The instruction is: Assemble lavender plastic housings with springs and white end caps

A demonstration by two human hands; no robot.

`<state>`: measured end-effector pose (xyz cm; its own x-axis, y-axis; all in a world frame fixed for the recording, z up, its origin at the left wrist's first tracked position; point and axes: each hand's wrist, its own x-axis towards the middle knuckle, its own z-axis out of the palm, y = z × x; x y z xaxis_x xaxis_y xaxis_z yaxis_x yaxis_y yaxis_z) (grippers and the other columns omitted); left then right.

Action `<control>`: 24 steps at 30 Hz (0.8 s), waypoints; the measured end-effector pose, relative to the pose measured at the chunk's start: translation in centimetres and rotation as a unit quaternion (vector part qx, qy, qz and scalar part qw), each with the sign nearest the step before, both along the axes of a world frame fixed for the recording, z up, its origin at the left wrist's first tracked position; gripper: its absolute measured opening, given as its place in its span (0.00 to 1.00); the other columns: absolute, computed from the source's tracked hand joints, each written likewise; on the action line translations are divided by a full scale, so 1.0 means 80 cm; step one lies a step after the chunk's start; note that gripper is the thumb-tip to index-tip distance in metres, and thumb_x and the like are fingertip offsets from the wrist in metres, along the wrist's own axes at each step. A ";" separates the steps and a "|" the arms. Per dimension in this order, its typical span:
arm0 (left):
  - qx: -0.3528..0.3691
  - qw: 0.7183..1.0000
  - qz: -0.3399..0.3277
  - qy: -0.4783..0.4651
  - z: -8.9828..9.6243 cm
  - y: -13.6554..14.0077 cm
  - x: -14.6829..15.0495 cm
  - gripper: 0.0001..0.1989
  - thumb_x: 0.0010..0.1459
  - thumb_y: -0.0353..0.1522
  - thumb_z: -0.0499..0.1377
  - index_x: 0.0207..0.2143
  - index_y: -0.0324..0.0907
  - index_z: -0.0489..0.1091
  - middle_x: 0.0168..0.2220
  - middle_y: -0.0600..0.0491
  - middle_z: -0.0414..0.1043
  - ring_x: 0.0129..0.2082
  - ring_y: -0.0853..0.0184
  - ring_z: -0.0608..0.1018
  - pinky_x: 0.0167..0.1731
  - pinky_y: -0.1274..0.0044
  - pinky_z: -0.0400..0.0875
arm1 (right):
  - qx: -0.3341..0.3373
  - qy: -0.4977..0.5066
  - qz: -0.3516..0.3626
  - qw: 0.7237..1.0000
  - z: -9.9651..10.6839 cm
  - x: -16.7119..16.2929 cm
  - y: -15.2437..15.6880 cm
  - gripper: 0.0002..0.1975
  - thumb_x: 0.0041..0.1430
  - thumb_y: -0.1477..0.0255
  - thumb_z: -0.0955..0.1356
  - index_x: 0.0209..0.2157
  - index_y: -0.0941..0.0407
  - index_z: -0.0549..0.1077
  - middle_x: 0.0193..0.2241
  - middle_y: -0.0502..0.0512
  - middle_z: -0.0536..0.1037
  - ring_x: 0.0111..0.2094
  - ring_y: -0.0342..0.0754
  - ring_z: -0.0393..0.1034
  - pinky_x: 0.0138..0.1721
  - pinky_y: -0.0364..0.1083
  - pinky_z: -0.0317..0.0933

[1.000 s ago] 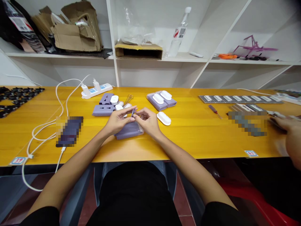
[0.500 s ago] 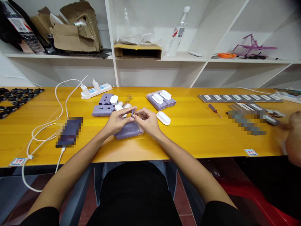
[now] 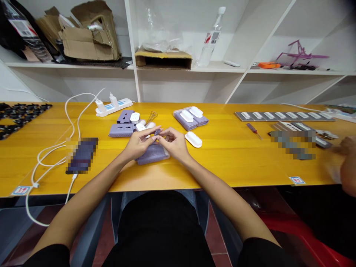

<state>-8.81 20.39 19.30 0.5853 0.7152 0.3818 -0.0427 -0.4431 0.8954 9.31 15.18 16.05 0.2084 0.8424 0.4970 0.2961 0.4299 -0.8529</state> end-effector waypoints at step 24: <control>0.060 0.997 0.053 0.016 -0.028 -0.001 0.006 0.24 0.68 0.40 0.63 0.63 0.42 0.73 0.58 0.42 0.81 0.41 0.59 0.89 0.41 0.72 0.88 | 0.001 -0.041 -0.040 0.998 -0.001 -0.003 -0.002 0.09 0.61 0.61 0.74 0.34 0.52 0.77 0.31 0.50 0.83 0.26 0.45 0.69 0.31 0.46 0.64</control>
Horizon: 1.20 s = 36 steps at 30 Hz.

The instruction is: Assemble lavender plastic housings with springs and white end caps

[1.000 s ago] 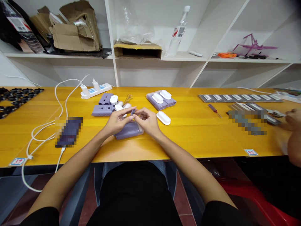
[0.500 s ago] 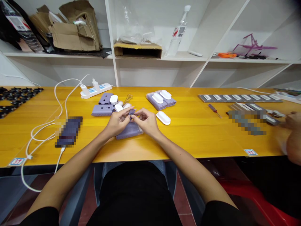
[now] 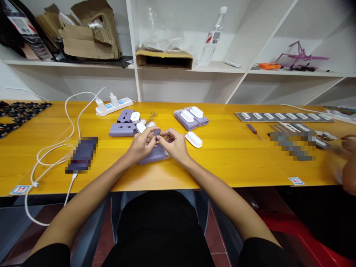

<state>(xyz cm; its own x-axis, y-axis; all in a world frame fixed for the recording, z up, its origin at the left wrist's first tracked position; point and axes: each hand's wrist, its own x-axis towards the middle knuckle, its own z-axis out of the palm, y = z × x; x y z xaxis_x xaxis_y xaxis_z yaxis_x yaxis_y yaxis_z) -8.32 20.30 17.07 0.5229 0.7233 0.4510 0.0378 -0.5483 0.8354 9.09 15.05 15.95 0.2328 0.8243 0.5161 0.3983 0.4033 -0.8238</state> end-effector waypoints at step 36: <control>-0.023 0.999 0.038 -0.024 -0.002 -0.003 0.007 0.19 0.63 0.37 0.67 0.54 0.39 0.73 0.51 0.42 0.84 0.31 0.64 0.88 0.32 0.77 0.86 | 0.018 -0.036 -0.018 0.999 -0.001 -0.001 -0.001 0.09 0.62 0.62 0.74 0.33 0.53 0.77 0.30 0.50 0.83 0.25 0.45 0.71 0.30 0.45 0.64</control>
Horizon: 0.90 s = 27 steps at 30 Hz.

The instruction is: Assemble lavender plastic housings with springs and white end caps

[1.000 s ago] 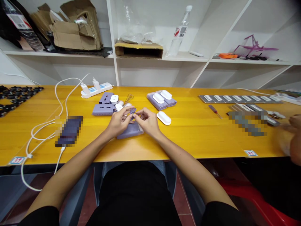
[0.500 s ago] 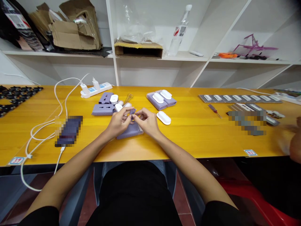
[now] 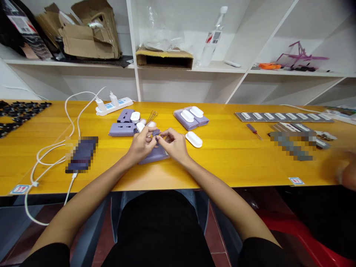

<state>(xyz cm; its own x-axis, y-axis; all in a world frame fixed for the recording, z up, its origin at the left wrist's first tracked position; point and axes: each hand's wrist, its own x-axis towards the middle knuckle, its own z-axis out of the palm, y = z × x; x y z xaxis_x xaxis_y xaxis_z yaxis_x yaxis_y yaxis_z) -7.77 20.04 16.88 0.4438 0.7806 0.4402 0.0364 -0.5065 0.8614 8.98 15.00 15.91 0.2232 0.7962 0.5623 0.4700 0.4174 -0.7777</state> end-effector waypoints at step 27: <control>0.070 0.996 -0.040 0.042 -0.008 0.009 -0.003 0.25 0.64 0.32 0.63 0.63 0.39 0.71 0.52 0.42 0.83 0.35 0.66 0.87 0.38 0.76 0.86 | 0.022 -0.046 -0.025 0.998 0.004 0.001 -0.004 0.06 0.63 0.65 0.72 0.34 0.53 0.77 0.29 0.51 0.83 0.25 0.45 0.71 0.32 0.45 0.65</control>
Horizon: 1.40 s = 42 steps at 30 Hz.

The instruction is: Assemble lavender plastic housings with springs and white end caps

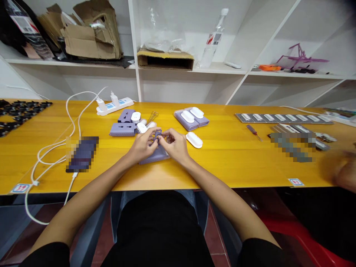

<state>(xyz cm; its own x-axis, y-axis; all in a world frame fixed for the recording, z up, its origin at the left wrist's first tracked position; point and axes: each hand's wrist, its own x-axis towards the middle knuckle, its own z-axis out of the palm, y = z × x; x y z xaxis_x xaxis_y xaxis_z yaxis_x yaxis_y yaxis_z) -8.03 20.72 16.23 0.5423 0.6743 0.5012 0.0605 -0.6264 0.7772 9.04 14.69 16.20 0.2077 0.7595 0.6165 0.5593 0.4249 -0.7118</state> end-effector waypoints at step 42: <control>-0.242 0.958 0.047 -0.148 0.022 0.002 0.004 0.30 0.55 0.36 0.72 0.58 0.38 0.71 0.50 0.41 0.84 0.43 0.56 0.89 0.39 0.69 0.89 | 0.159 -0.258 0.019 0.953 0.011 0.016 -0.019 0.08 0.70 0.68 0.70 0.49 0.48 0.80 0.51 0.60 0.85 0.55 0.63 0.77 0.60 0.66 0.67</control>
<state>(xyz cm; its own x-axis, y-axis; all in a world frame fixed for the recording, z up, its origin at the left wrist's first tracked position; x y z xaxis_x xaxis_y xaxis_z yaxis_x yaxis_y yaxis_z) -7.67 20.89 18.01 0.3505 0.9050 0.2412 -0.1700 -0.1918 0.9666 10.35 13.21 17.06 -0.2093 0.5184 0.8291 0.7801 0.5998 -0.1781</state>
